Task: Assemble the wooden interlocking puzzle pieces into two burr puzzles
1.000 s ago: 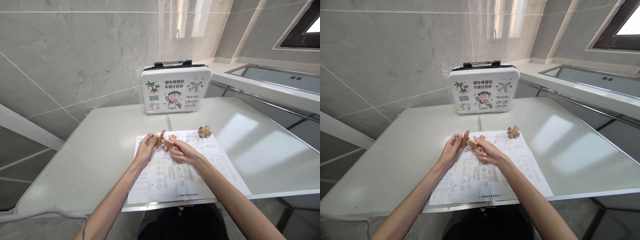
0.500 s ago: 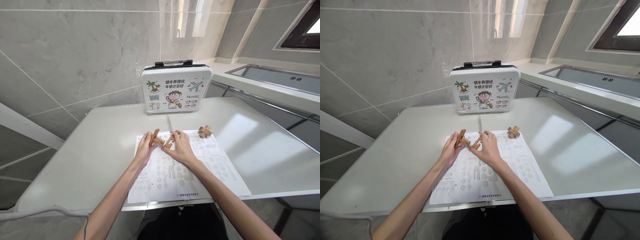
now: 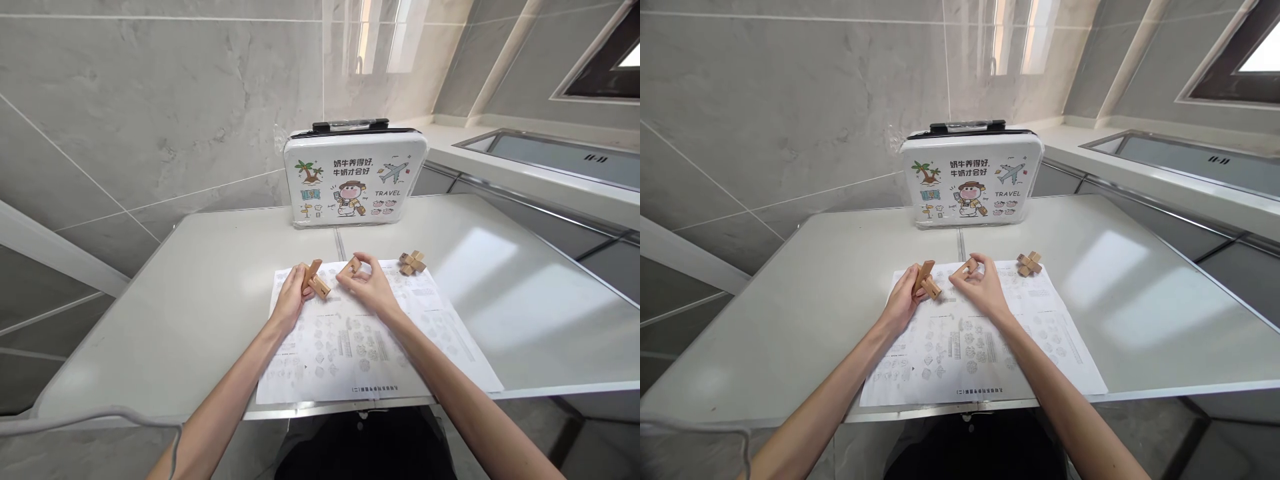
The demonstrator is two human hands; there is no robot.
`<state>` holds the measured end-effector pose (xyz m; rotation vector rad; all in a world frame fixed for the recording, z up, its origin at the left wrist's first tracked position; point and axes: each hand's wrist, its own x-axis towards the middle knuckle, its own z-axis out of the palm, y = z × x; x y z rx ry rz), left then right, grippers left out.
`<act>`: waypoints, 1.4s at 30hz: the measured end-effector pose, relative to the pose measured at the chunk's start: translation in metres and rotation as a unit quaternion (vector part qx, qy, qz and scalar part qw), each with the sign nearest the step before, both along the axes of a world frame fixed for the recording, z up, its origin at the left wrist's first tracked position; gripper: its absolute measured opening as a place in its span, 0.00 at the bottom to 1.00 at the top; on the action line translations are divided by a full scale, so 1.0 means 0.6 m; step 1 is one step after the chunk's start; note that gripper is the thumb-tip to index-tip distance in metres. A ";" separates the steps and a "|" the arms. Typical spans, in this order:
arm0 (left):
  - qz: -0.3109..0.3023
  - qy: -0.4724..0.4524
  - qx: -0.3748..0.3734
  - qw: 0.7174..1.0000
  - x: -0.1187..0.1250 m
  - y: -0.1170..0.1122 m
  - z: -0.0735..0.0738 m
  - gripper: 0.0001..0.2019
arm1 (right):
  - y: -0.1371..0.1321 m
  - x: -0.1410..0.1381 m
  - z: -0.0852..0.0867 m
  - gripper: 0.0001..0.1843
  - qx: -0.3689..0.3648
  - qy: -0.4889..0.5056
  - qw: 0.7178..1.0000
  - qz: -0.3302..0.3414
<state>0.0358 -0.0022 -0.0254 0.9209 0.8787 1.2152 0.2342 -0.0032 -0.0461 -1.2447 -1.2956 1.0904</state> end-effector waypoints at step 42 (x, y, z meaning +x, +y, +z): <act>-0.030 0.229 0.085 0.969 0.006 -0.017 0.004 0.26 | -0.010 -0.006 0.029 0.21 -0.067 0.212 0.961 0.165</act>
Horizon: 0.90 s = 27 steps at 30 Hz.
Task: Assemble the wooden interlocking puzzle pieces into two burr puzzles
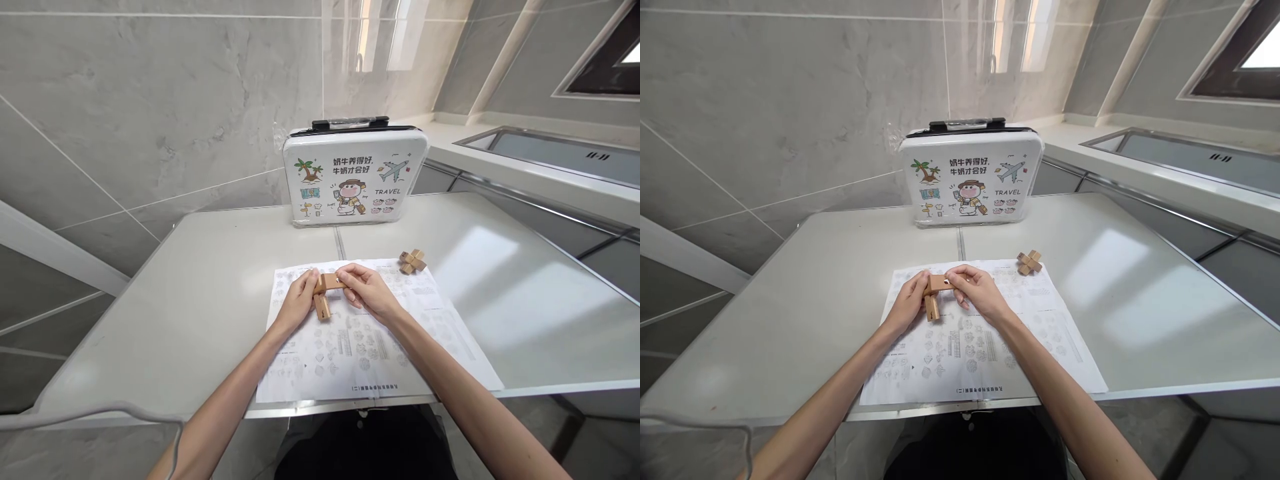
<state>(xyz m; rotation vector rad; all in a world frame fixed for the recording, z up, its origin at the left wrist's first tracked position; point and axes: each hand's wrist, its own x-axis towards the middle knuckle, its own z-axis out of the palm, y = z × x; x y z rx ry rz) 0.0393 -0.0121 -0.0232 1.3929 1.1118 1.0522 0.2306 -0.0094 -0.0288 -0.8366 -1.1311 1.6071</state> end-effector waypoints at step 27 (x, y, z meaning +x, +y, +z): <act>-0.014 -0.117 -0.094 0.989 0.000 -0.001 0.007 0.29 | -0.002 -0.003 -0.005 0.21 -0.022 0.024 0.997 0.075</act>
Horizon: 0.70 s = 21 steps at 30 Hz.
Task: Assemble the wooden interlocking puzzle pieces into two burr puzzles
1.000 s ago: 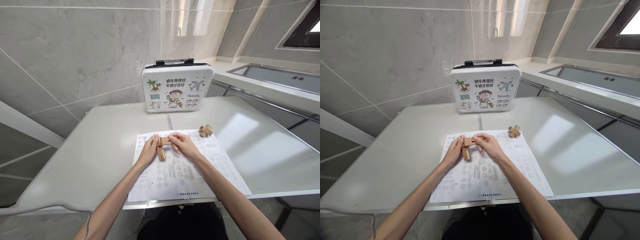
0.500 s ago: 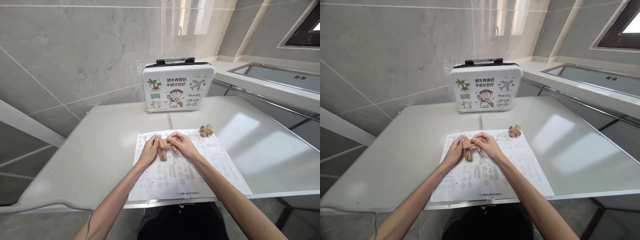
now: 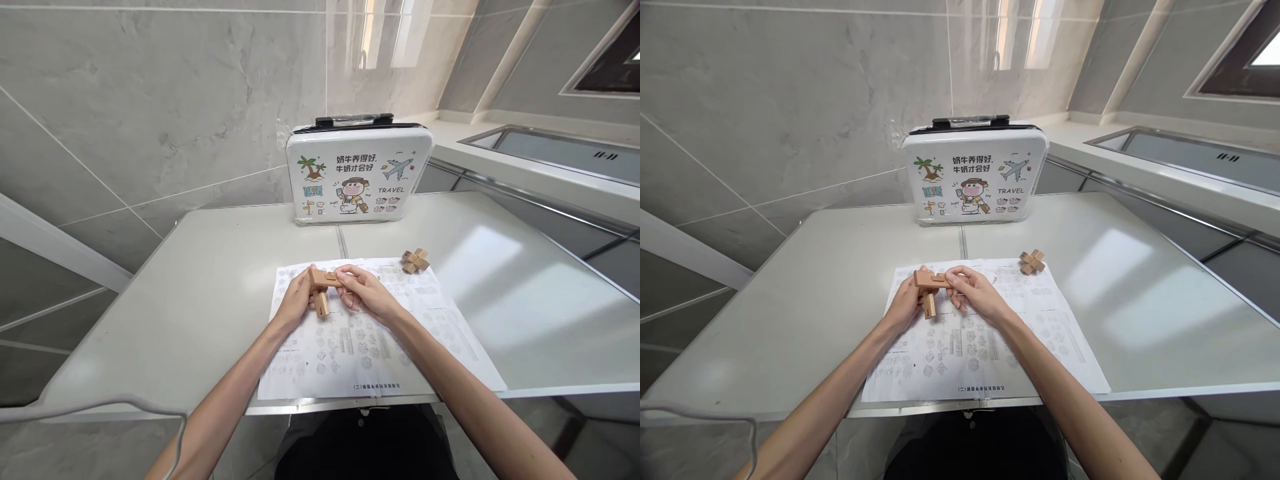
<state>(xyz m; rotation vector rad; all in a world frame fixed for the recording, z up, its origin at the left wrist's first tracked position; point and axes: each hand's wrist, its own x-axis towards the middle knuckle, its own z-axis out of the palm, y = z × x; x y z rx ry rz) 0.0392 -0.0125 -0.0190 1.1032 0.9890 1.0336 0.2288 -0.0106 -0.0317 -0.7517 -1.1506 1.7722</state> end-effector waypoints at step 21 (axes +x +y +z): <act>-0.087 -0.164 -0.059 0.981 -0.007 0.001 0.007 0.20 | -0.003 -0.002 -0.007 0.24 0.067 -0.070 0.995 0.030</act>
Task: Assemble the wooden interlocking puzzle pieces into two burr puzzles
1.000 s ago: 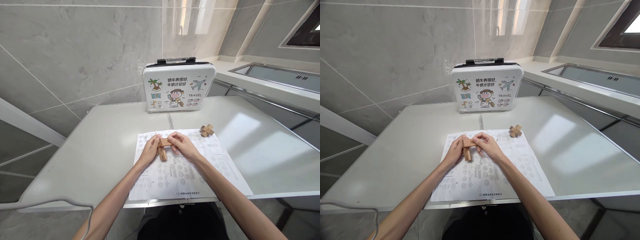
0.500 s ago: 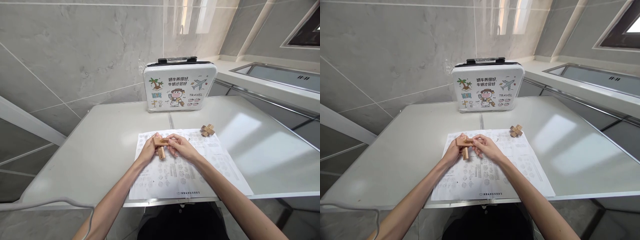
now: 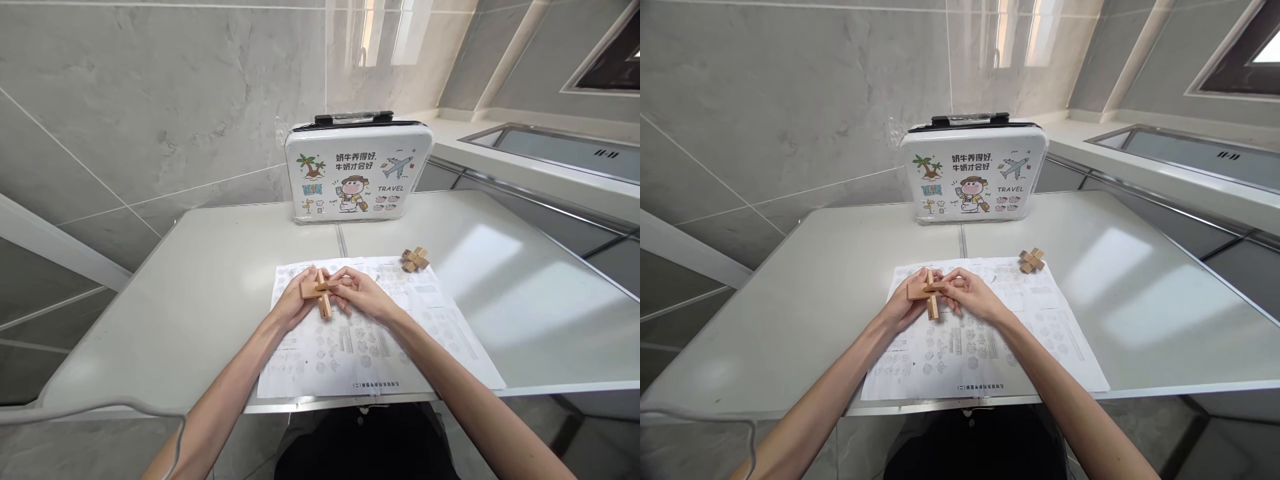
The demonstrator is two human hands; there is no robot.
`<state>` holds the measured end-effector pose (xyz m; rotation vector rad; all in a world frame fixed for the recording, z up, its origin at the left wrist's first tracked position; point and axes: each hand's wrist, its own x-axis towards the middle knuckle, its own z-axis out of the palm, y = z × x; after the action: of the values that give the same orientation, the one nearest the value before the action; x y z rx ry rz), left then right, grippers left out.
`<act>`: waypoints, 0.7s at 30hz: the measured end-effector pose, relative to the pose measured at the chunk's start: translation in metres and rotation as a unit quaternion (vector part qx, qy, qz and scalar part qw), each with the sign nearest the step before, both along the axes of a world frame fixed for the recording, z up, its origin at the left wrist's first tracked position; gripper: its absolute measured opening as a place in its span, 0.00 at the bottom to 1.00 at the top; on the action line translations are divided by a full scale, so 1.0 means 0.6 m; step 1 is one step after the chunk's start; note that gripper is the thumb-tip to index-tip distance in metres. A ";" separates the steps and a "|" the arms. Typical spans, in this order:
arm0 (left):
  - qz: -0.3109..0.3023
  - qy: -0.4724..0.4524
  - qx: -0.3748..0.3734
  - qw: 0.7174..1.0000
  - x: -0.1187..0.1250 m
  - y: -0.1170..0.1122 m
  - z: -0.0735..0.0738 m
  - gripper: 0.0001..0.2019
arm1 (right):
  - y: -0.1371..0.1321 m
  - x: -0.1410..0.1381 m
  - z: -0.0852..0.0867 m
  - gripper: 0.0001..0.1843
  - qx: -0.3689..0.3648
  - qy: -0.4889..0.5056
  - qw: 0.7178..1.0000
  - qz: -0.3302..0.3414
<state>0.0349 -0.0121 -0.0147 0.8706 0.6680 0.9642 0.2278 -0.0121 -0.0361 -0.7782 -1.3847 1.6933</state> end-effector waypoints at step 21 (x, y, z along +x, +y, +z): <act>-0.093 0.042 -0.008 0.995 -0.019 0.006 -0.007 0.24 | -0.008 0.009 0.018 0.18 -0.042 0.016 0.978 0.204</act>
<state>0.0238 -0.0087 -0.0190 0.9463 0.6538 0.7578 0.2332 -0.0167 -0.0254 -0.5327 -1.5339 2.0793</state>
